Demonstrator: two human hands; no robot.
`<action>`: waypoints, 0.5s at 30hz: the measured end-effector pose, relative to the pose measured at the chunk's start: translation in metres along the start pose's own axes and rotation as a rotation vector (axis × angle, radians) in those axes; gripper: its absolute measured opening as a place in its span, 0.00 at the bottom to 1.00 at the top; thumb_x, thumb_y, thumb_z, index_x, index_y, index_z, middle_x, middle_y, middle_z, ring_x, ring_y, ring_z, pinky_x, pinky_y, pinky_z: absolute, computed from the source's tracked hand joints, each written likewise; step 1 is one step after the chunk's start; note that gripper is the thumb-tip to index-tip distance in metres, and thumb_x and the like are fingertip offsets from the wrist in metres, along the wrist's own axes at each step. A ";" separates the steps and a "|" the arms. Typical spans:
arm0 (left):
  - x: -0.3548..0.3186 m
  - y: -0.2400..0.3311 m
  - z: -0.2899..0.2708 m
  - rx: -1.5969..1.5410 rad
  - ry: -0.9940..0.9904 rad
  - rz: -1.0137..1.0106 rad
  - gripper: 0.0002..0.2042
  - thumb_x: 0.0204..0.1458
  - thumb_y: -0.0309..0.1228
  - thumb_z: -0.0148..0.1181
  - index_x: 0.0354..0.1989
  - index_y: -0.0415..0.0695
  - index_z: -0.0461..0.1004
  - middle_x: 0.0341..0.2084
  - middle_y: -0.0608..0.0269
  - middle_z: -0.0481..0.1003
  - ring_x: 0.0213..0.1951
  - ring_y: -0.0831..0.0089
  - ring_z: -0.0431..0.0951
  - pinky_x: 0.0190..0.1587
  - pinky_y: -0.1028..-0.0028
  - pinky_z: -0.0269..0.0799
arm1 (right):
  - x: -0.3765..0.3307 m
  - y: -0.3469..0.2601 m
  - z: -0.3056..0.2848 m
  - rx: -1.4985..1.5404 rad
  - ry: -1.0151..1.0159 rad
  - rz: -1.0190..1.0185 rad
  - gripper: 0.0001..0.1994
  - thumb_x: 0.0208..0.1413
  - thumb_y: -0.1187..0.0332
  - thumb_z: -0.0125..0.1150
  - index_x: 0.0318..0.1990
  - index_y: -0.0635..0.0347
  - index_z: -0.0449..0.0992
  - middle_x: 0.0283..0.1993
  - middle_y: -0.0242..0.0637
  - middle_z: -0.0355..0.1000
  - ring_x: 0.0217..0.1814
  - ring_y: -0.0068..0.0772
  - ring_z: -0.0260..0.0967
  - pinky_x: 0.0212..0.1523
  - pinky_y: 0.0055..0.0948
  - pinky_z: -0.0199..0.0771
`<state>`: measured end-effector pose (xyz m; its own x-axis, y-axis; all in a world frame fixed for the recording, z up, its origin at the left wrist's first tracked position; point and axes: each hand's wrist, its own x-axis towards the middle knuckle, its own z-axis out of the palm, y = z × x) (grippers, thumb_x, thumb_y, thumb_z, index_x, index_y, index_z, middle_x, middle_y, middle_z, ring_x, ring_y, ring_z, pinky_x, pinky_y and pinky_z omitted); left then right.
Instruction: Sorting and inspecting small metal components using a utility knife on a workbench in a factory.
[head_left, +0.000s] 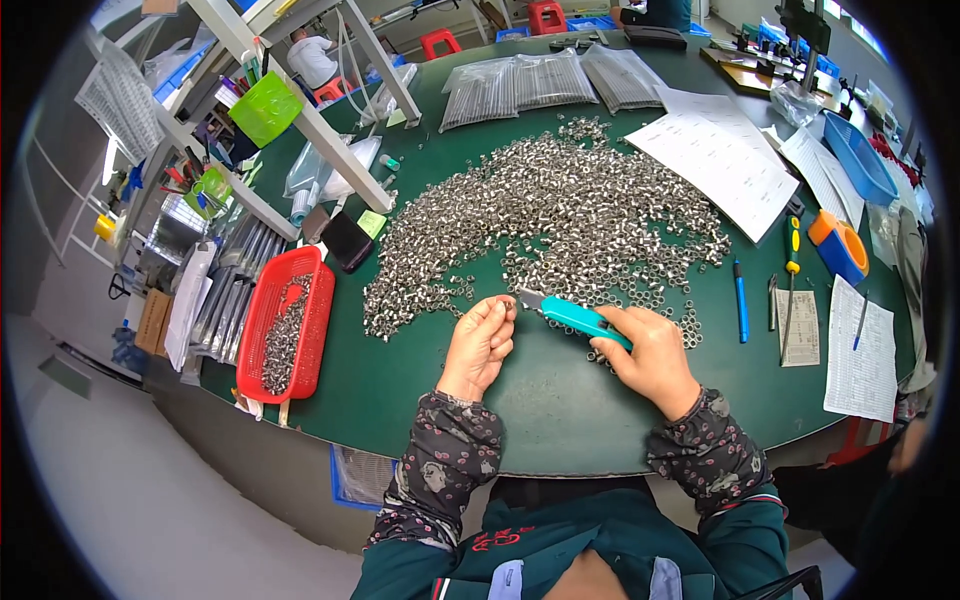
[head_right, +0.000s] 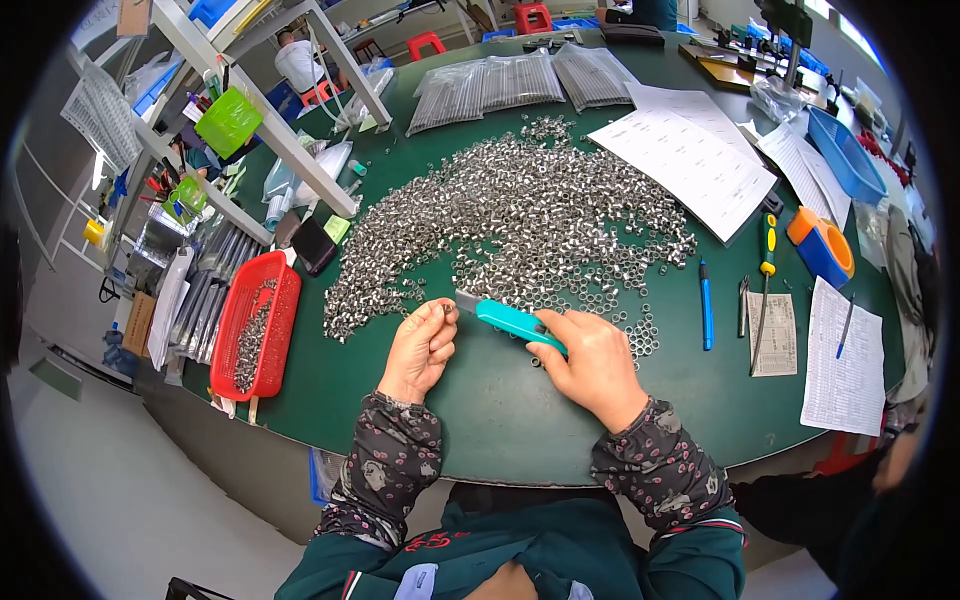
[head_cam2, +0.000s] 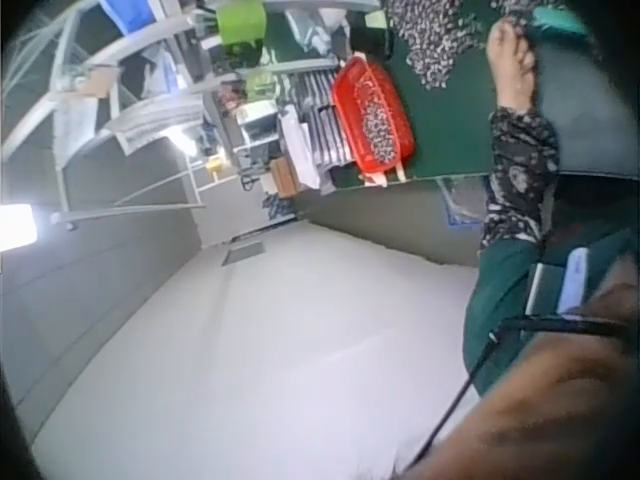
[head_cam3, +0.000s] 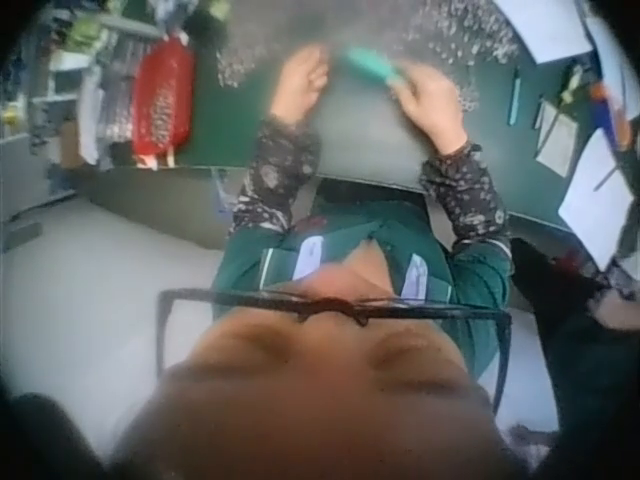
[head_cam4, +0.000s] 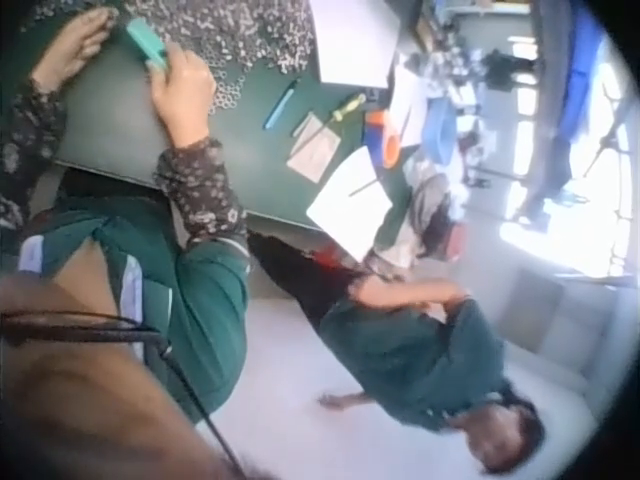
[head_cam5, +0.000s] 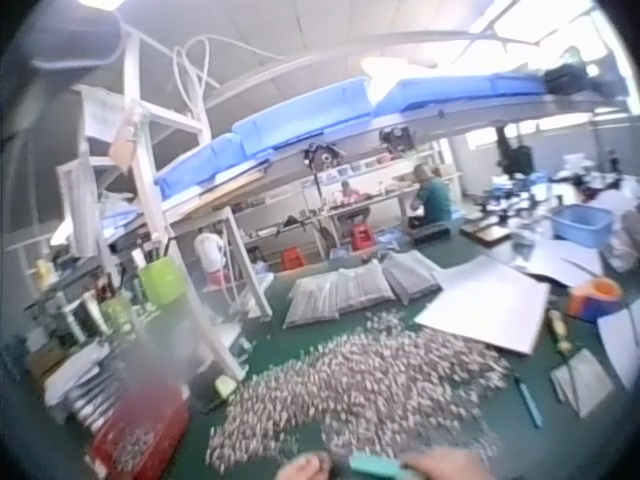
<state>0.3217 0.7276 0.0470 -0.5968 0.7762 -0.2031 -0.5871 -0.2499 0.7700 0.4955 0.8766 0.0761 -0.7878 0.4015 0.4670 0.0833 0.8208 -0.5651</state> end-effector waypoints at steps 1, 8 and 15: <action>0.000 0.000 -0.001 0.001 0.001 0.001 0.06 0.54 0.29 0.49 0.37 0.40 0.68 0.24 0.69 0.66 0.16 0.88 0.54 0.13 0.88 0.46 | 0.000 0.001 0.002 0.035 -0.038 0.006 0.14 0.43 0.63 0.60 0.39 0.56 0.73 0.22 0.38 0.67 0.27 0.41 0.67 0.25 0.37 0.66; 0.001 -0.003 0.000 0.039 -0.013 0.024 0.08 0.55 0.32 0.48 0.35 0.41 0.68 0.22 0.70 0.65 0.16 0.87 0.54 0.14 0.87 0.45 | -0.001 0.005 0.004 0.134 -0.170 0.044 0.13 0.44 0.62 0.59 0.38 0.56 0.73 0.24 0.39 0.68 0.27 0.43 0.68 0.27 0.38 0.66; -0.001 -0.003 0.002 0.054 -0.017 0.026 0.09 0.56 0.34 0.46 0.33 0.41 0.67 0.20 0.71 0.63 0.16 0.87 0.53 0.14 0.87 0.45 | 0.000 0.001 0.002 0.111 -0.125 0.042 0.14 0.43 0.62 0.60 0.37 0.57 0.73 0.26 0.40 0.69 0.28 0.44 0.68 0.27 0.38 0.66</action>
<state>0.3248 0.7290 0.0461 -0.6023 0.7794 -0.1725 -0.5405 -0.2391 0.8067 0.4941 0.8767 0.0738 -0.8552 0.3756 0.3571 0.0557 0.7516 -0.6572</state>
